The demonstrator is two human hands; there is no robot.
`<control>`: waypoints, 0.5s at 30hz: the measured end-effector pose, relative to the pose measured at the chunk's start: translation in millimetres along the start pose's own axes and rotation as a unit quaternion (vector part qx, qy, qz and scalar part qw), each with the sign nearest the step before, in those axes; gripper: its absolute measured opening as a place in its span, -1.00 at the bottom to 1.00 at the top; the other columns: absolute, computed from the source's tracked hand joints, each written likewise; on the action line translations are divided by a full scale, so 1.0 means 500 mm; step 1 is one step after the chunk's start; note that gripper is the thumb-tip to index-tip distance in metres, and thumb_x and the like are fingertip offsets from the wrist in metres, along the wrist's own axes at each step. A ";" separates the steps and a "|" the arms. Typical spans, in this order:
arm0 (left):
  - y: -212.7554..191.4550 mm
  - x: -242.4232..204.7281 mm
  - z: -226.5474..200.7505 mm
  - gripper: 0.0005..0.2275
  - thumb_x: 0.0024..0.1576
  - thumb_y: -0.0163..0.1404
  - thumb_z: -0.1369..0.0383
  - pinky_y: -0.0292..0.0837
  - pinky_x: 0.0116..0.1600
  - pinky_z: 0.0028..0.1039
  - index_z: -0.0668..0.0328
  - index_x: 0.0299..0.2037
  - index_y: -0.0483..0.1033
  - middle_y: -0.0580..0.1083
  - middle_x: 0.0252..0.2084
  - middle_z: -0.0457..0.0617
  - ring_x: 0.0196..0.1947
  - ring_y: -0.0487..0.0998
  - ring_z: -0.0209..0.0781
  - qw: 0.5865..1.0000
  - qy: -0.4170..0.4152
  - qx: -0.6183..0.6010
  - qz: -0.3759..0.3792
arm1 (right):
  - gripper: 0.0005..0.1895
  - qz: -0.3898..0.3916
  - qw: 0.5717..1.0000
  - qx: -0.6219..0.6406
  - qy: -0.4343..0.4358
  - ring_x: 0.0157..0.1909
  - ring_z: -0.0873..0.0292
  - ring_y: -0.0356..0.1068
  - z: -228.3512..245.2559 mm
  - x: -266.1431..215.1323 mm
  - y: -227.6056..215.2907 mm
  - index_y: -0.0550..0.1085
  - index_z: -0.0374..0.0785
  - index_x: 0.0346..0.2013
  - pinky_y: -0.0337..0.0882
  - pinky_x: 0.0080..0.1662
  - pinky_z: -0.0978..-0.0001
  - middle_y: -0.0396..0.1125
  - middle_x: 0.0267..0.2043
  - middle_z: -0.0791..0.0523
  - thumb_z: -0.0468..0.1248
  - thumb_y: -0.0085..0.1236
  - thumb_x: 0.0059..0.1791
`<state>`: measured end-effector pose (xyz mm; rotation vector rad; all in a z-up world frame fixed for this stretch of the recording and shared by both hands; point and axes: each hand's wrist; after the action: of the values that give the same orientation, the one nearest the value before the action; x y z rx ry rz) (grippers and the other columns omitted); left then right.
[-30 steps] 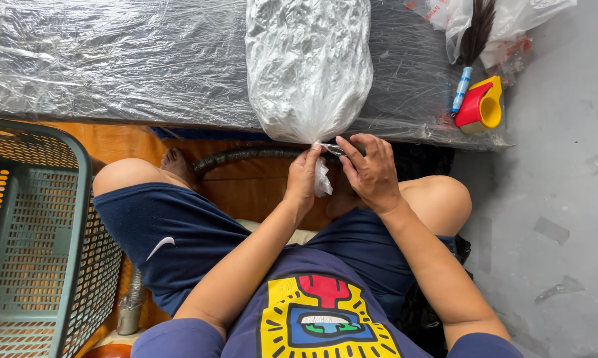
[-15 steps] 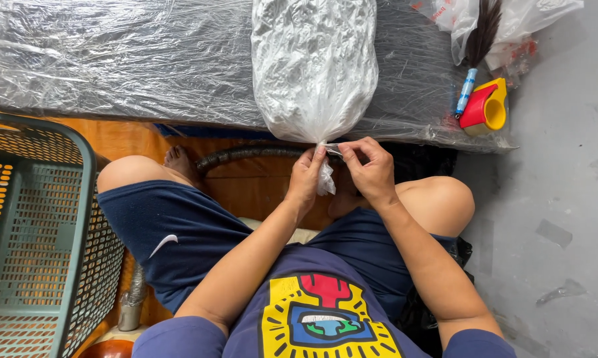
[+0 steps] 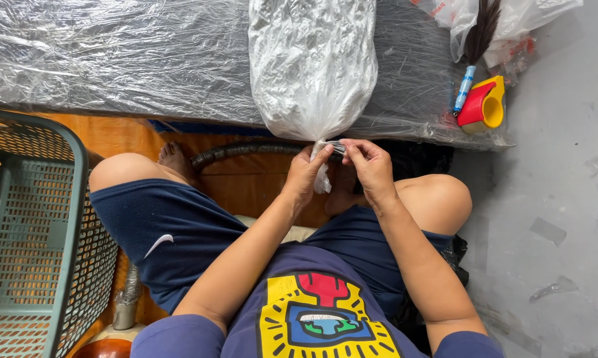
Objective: Compressing a bag of material using a vacuum, tying it, taping it, and placing it in a shipping bag.
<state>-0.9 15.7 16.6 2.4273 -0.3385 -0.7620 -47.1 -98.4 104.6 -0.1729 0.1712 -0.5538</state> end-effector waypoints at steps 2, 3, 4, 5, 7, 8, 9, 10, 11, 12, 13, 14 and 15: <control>-0.001 0.002 -0.003 -0.67 0.02 0.34 0.16 0.40 -0.41 -0.63 0.21 -0.21 0.57 0.42 -0.51 -0.14 -0.52 0.46 -0.42 1.000 0.002 0.000 0.001 | -0.88 -0.002 1.000 -0.017 -0.007 -0.38 0.31 0.49 0.005 -0.003 0.000 0.65 -0.26 -0.20 0.57 -0.22 0.48 0.45 -0.44 0.10 -0.28 0.24 0.06; -0.001 0.005 -0.005 -0.68 0.02 0.33 0.18 0.39 -0.41 -0.64 0.22 -0.22 0.56 0.40 -0.52 -0.16 -0.52 0.45 -0.43 1.000 0.006 0.000 0.002 | -0.88 -0.003 0.999 -0.034 -0.017 -0.37 0.29 0.49 0.009 -0.002 0.000 0.65 -0.25 -0.21 0.56 -0.21 0.46 0.46 -0.42 0.10 -0.27 0.26 0.05; 0.004 -0.001 -0.013 -0.68 0.02 0.33 0.18 0.39 -0.41 -0.64 0.22 -0.22 0.56 0.40 -0.52 -0.16 -0.52 0.45 -0.43 1.000 0.006 0.001 0.002 | -0.88 -0.003 0.999 -0.034 -0.017 -0.37 0.29 0.49 -0.002 0.003 -0.007 0.65 -0.25 -0.21 0.56 -0.21 0.46 0.46 -0.42 0.10 -0.27 0.26 0.05; 0.008 -0.007 -0.021 -0.69 0.03 0.33 0.19 0.38 -0.42 -0.65 0.22 -0.22 0.56 0.40 -0.53 -0.16 -0.53 0.45 -0.42 1.000 0.008 0.001 -0.002 | -0.87 -0.008 0.994 -0.097 -0.040 -0.32 0.34 0.41 -0.012 0.008 -0.015 0.67 -0.14 -0.21 0.49 -0.17 0.48 0.42 -0.33 0.15 -0.18 0.30 0.04; 0.011 -0.014 -0.026 -0.69 0.03 0.33 0.19 0.37 -0.42 -0.65 0.22 -0.23 0.56 0.40 -0.53 -0.16 -0.53 0.45 -0.42 1.000 0.010 0.002 -0.005 | -0.85 -0.013 0.985 -0.160 -0.063 -0.28 0.39 0.32 -0.015 0.010 -0.019 0.69 -0.02 -0.20 0.41 -0.14 0.49 0.39 -0.24 0.20 -0.08 0.35 0.03; 0.009 -0.014 -0.024 -0.69 0.03 0.33 0.18 0.36 -0.42 -0.65 0.21 -0.23 0.56 0.40 -0.53 -0.16 -0.53 0.45 -0.42 1.000 0.012 0.003 -0.007 | -0.85 -0.012 0.986 -0.157 -0.050 -0.31 0.43 0.29 -0.008 0.006 -0.016 0.69 -0.01 -0.20 0.39 -0.18 0.53 0.36 -0.33 0.23 -0.07 0.35 0.02; 0.009 -0.013 -0.023 -0.69 0.03 0.33 0.18 0.35 -0.43 -0.65 0.21 -0.23 0.56 0.40 -0.53 -0.16 -0.53 0.45 -0.42 1.000 0.013 0.005 -0.008 | -0.85 -0.012 0.987 -0.154 -0.038 -0.34 0.46 0.26 0.000 0.004 -0.012 0.69 0.01 -0.21 0.36 -0.22 0.56 0.34 -0.42 0.26 -0.06 0.36 0.02; 0.010 -0.011 -0.022 -0.69 0.03 0.33 0.18 0.35 -0.43 -0.65 0.21 -0.23 0.56 0.40 -0.53 -0.16 -0.53 0.45 -0.42 1.000 0.013 0.005 -0.008 | -0.85 -0.012 0.987 -0.154 -0.038 -0.34 0.46 0.26 -0.001 0.006 -0.014 0.69 0.01 -0.21 0.36 -0.22 0.56 0.34 -0.42 0.26 -0.06 0.36 0.02; 0.010 -0.009 -0.021 -0.69 0.04 0.33 0.18 0.34 -0.43 -0.66 0.20 -0.22 0.56 0.39 -0.54 -0.18 -0.54 0.44 -0.44 1.000 0.010 0.001 -0.007 | -0.84 -0.002 0.992 -0.125 -0.005 -0.44 0.41 0.32 -0.003 0.006 -0.016 0.68 -0.04 -0.17 0.39 -0.32 0.59 0.38 -0.50 0.19 -0.09 0.31 0.04; 0.009 -0.006 -0.020 -0.70 0.04 0.32 0.18 0.34 -0.43 -0.68 0.20 -0.22 0.55 0.39 -0.54 -0.20 -0.54 0.43 -0.46 1.000 0.007 -0.003 -0.006 | -0.83 0.008 0.995 -0.096 0.028 -0.55 0.35 0.39 -0.006 0.006 -0.018 0.67 -0.09 -0.14 0.41 -0.43 0.62 0.42 -0.58 0.11 -0.12 0.27 0.07; 0.005 0.000 -0.010 -0.70 0.04 0.32 0.18 0.34 -0.43 -0.68 0.20 -0.22 0.55 0.39 -0.54 -0.20 -0.54 0.43 -0.46 1.000 0.007 -0.004 -0.006 | -0.83 0.008 0.995 -0.096 0.028 -0.55 0.35 0.39 0.006 0.001 -0.016 0.67 -0.09 -0.14 0.41 -0.43 0.62 0.42 -0.58 0.11 -0.12 0.27 0.07; 0.001 0.007 0.000 -0.70 0.05 0.31 0.19 0.33 -0.43 -0.68 0.20 -0.22 0.55 0.39 -0.54 -0.20 -0.54 0.43 -0.46 1.000 0.008 -0.006 -0.005 | -0.81 0.023 0.996 -0.075 0.046 -0.47 0.33 0.48 0.017 -0.004 -0.014 0.65 -0.08 -0.10 0.42 -0.37 0.65 0.49 -0.45 0.09 -0.12 0.21 0.08; -0.005 0.014 0.010 -0.71 0.06 0.31 0.19 0.32 -0.43 -0.69 0.21 -0.22 0.55 0.39 -0.54 -0.20 -0.55 0.43 -0.47 1.000 0.009 -0.009 -0.005 | -0.79 0.039 0.996 -0.054 0.064 -0.39 0.32 0.57 0.027 -0.009 -0.011 0.63 -0.07 -0.06 0.43 -0.32 0.68 0.57 -0.32 0.08 -0.12 0.15 0.10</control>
<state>1.9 12.7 8.6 2.4192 -0.3112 -0.7448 -50.8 -99.3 119.5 -0.2358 0.3324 -0.4790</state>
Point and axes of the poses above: each hand's wrist, its own x-axis towards the middle knuckle, its own y-axis out of the palm, z = x × y
